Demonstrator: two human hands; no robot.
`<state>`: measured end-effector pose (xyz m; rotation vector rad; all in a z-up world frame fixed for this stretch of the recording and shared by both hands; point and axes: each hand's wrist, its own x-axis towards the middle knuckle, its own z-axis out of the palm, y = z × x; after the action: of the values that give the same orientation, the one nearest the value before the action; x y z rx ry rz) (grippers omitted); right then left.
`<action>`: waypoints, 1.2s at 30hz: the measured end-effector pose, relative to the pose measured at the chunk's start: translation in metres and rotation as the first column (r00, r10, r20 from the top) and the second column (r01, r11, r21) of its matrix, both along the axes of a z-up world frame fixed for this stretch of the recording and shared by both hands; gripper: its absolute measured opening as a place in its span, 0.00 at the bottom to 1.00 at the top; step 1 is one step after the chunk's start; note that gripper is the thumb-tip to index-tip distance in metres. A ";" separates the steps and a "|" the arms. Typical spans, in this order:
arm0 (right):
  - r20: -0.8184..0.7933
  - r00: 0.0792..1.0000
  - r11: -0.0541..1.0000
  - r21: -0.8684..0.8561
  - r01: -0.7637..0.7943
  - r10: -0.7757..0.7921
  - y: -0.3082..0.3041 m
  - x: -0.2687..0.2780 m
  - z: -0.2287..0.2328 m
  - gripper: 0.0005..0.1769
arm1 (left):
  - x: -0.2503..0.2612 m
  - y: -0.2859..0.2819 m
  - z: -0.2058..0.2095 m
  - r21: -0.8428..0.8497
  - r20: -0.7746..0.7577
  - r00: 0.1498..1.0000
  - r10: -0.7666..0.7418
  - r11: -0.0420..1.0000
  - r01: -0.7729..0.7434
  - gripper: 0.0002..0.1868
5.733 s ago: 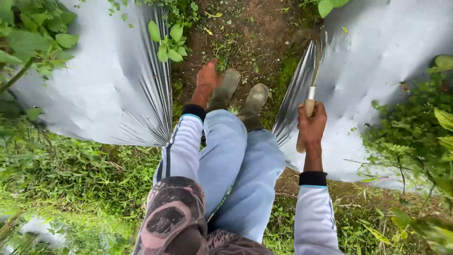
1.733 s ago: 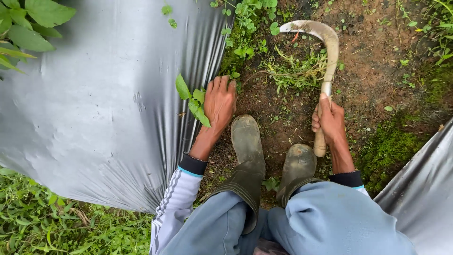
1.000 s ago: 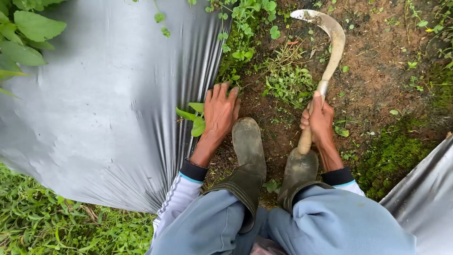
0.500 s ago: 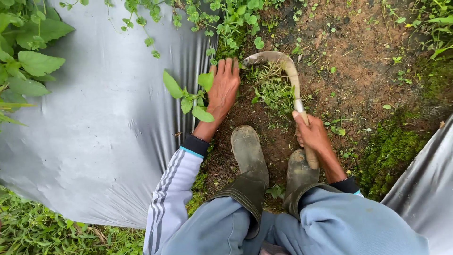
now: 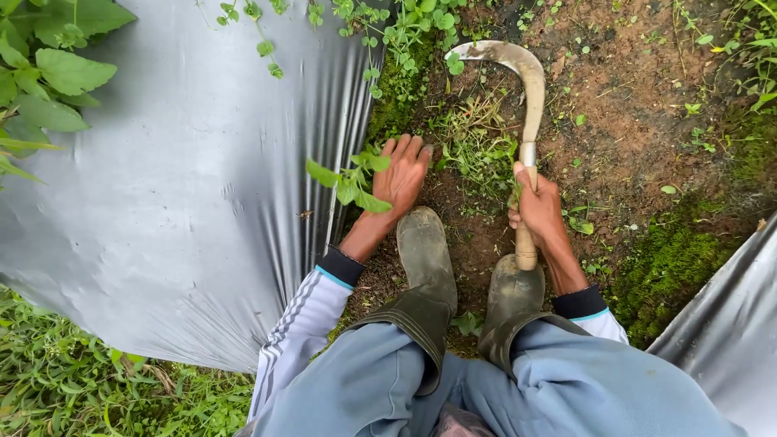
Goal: The person uses a sickle to cut weeds and grass growing along the edge of a plastic-covered garden bed. They gather the cut vegetation with their left hand and continue clearing the area between the bed and the surrounding soil.
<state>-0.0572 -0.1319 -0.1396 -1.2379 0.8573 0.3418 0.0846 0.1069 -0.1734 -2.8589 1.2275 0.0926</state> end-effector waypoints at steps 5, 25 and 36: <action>-0.016 0.987 0.987 0.021 -0.162 0.163 0.003 -0.028 -0.017 0.23 | 0.057 -0.033 0.036 0.159 0.420 0.908 -0.005 0.985 -0.068 0.12; -0.039 0.995 0.996 -0.005 0.092 -0.092 -0.010 -0.010 0.002 0.25 | 0.075 -0.037 -0.050 0.087 0.002 0.999 -0.035 0.996 0.035 0.11; -0.075 0.995 0.997 -0.023 -0.074 0.072 -0.009 -0.036 -0.011 0.26 | -0.011 -0.020 0.015 0.040 -0.201 0.978 -0.054 0.997 0.064 0.11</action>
<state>-0.0933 -0.1411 -0.1503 -1.2897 0.8832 0.4389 0.0737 0.0873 -0.1587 -2.8271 1.3221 0.4103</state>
